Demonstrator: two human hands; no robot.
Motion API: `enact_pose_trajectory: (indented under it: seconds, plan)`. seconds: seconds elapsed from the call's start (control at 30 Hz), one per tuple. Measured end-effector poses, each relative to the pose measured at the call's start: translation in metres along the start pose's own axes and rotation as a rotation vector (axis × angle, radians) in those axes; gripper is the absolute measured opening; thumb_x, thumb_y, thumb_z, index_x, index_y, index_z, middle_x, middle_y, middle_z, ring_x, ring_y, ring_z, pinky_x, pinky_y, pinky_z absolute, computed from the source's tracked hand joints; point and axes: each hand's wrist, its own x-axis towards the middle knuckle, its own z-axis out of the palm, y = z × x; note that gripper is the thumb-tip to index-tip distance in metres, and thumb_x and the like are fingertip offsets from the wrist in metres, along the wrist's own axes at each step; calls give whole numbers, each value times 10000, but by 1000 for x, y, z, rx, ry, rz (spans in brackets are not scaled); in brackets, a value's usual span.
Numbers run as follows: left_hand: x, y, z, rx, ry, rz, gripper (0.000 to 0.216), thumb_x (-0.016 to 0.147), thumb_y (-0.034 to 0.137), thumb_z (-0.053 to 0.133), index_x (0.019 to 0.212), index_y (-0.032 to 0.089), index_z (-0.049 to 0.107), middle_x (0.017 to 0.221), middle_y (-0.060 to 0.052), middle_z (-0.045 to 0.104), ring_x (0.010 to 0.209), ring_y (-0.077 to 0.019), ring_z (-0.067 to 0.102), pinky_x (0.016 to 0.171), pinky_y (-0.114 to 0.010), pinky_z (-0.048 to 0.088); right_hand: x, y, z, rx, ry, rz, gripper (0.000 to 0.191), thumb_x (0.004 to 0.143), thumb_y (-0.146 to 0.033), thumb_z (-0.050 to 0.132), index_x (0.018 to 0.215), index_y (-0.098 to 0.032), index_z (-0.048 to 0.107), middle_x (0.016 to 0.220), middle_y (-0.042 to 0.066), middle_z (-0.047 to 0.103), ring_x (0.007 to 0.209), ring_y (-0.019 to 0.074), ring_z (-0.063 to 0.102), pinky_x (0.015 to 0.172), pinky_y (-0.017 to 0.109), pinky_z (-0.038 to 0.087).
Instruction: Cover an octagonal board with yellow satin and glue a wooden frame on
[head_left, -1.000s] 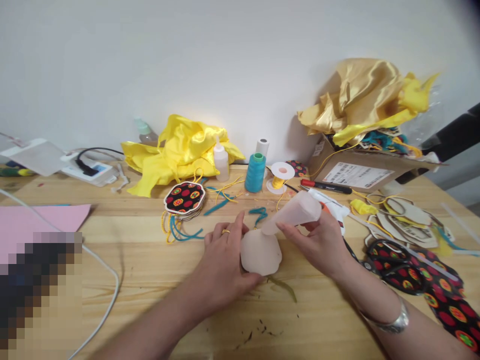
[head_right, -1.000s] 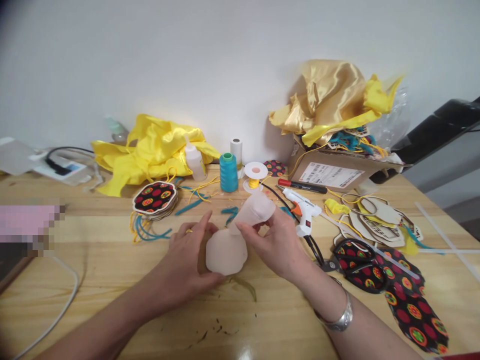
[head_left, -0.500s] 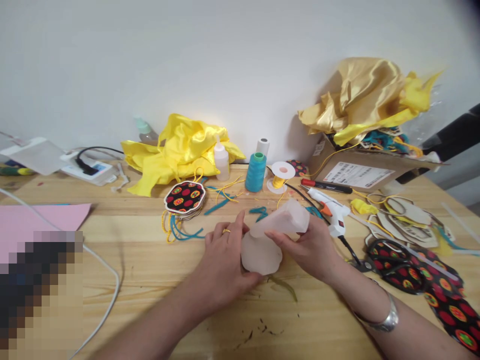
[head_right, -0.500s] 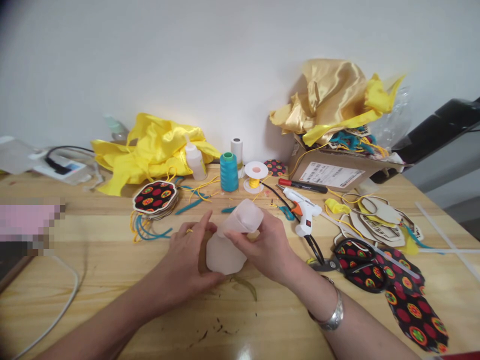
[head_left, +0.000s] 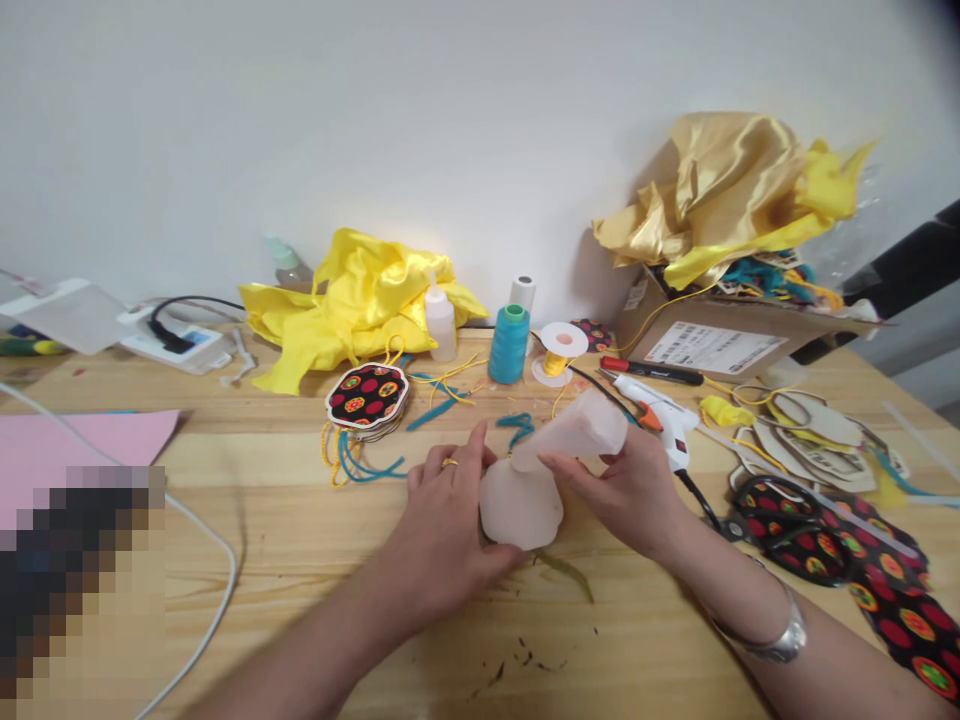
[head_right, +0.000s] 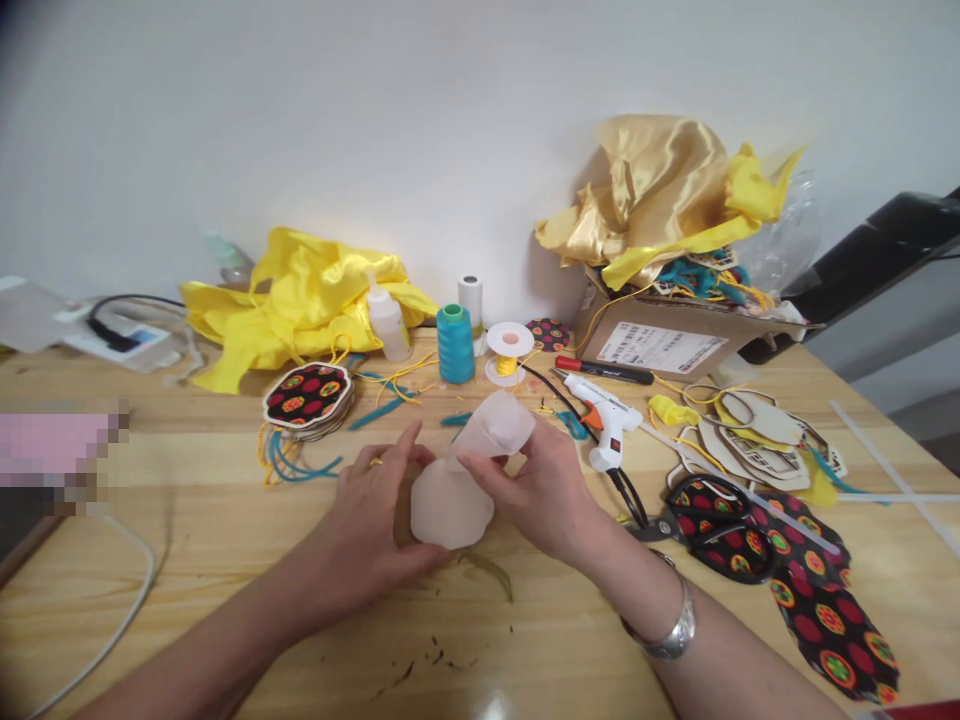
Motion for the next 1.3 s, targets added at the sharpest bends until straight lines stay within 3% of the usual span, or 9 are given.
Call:
enact_pose_trajectory:
  seconds: [0.3, 0.63, 1.3]
  plan:
    - [-1, 1, -1, -3, -18, -20, 976, 614, 321, 692, 1428, 214, 164, 1227, -88, 545, 1133, -337, 391, 970, -503, 262, -2, 7, -7, 84, -14, 47, 108, 787, -286, 651, 792, -183, 616, 746, 40, 675, 654, 160, 615, 570, 262, 488]
    - [1, 2, -2, 8, -36, -44, 961, 626, 298, 679, 1425, 195, 154, 1216, -85, 538, 1131, -326, 377, 971, -509, 264, 3, 3, -19, -18, -21, -31, 88, 758, -238, 657, 729, -175, 603, 651, 10, 637, 564, 123, 555, 514, 226, 453]
    - [1, 2, -1, 36, -33, -30, 980, 621, 409, 689, 1413, 161, 169, 1207, -106, 544, 1136, -334, 381, 972, -531, 250, 3, -10, -33, 14, -258, -48, 96, 757, -210, 618, 688, -156, 580, 619, 4, 573, 531, 103, 498, 489, 230, 412]
